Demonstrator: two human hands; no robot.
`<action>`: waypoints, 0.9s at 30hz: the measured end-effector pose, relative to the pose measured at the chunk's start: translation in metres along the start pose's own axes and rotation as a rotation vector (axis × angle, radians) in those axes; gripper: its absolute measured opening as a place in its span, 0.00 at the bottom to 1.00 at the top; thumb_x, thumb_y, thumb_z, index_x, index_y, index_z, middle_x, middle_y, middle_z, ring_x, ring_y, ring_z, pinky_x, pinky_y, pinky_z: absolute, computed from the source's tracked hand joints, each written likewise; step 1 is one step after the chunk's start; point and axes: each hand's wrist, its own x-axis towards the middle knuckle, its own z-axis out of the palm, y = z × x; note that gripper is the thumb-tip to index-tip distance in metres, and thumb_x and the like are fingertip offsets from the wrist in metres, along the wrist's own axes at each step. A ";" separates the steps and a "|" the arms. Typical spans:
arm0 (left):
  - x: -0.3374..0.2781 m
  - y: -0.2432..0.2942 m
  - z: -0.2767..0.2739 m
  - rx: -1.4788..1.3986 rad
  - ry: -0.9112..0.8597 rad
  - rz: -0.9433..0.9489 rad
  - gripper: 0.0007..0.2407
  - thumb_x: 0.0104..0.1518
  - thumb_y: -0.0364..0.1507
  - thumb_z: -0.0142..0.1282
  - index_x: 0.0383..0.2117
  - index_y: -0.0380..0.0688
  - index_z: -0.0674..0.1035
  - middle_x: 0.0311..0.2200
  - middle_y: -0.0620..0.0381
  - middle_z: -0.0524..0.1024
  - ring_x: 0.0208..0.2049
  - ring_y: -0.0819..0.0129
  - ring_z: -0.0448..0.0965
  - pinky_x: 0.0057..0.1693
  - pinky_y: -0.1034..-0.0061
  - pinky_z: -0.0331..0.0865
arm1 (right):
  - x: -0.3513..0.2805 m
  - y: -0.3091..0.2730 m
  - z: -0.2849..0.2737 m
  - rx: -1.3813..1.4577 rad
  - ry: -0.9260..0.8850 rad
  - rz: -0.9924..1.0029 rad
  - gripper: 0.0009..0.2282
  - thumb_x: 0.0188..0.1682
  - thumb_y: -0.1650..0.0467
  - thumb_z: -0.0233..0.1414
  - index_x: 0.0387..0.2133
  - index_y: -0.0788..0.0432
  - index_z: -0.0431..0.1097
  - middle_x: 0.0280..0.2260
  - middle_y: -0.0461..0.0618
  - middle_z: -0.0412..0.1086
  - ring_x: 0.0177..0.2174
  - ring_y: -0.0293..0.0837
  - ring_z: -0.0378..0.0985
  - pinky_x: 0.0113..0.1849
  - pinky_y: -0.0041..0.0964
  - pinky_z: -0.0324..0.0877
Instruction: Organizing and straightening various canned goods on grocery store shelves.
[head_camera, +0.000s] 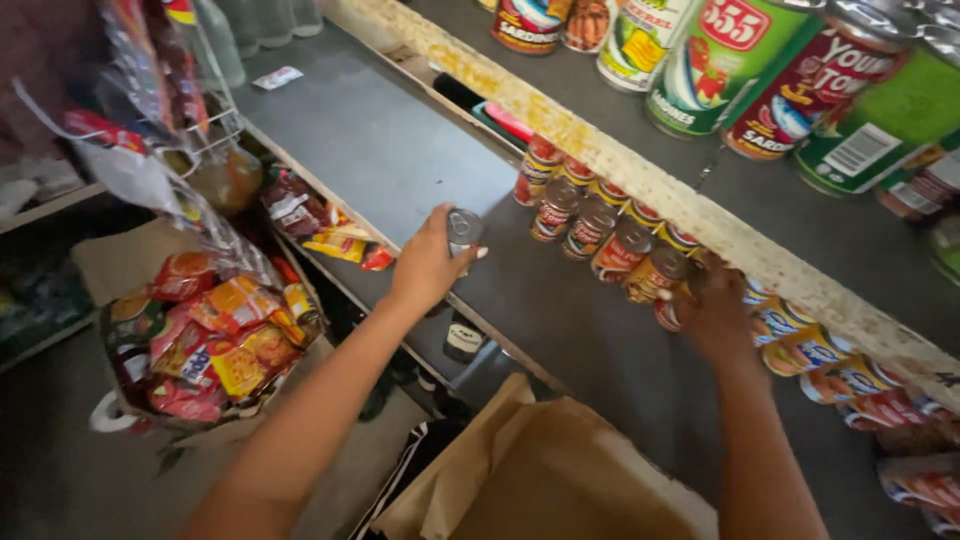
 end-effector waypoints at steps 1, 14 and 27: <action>0.001 0.001 0.007 0.097 -0.003 -0.007 0.31 0.51 0.38 0.69 0.58 0.39 0.66 0.43 0.35 0.79 0.45 0.39 0.80 0.49 0.53 0.73 | 0.005 0.019 0.018 -0.011 0.016 -0.196 0.37 0.40 0.64 0.62 0.66 0.55 0.56 0.58 0.60 0.64 0.56 0.68 0.62 0.56 0.59 0.63; -0.032 0.086 0.093 -0.135 -0.513 0.019 0.24 0.52 0.35 0.65 0.53 0.42 0.67 0.34 0.40 0.83 0.37 0.43 0.86 0.43 0.54 0.77 | -0.062 -0.003 -0.008 -0.166 -0.007 -0.099 0.24 0.52 0.65 0.57 0.62 0.53 0.62 0.52 0.73 0.63 0.51 0.72 0.70 0.56 0.62 0.63; -0.112 0.196 0.079 -0.074 -0.649 0.524 0.26 0.47 0.30 0.68 0.52 0.41 0.68 0.44 0.38 0.78 0.47 0.40 0.78 0.47 0.52 0.73 | -0.186 -0.093 -0.139 0.097 -0.127 0.044 0.31 0.42 0.69 0.62 0.61 0.41 0.61 0.46 0.65 0.67 0.44 0.66 0.76 0.44 0.53 0.74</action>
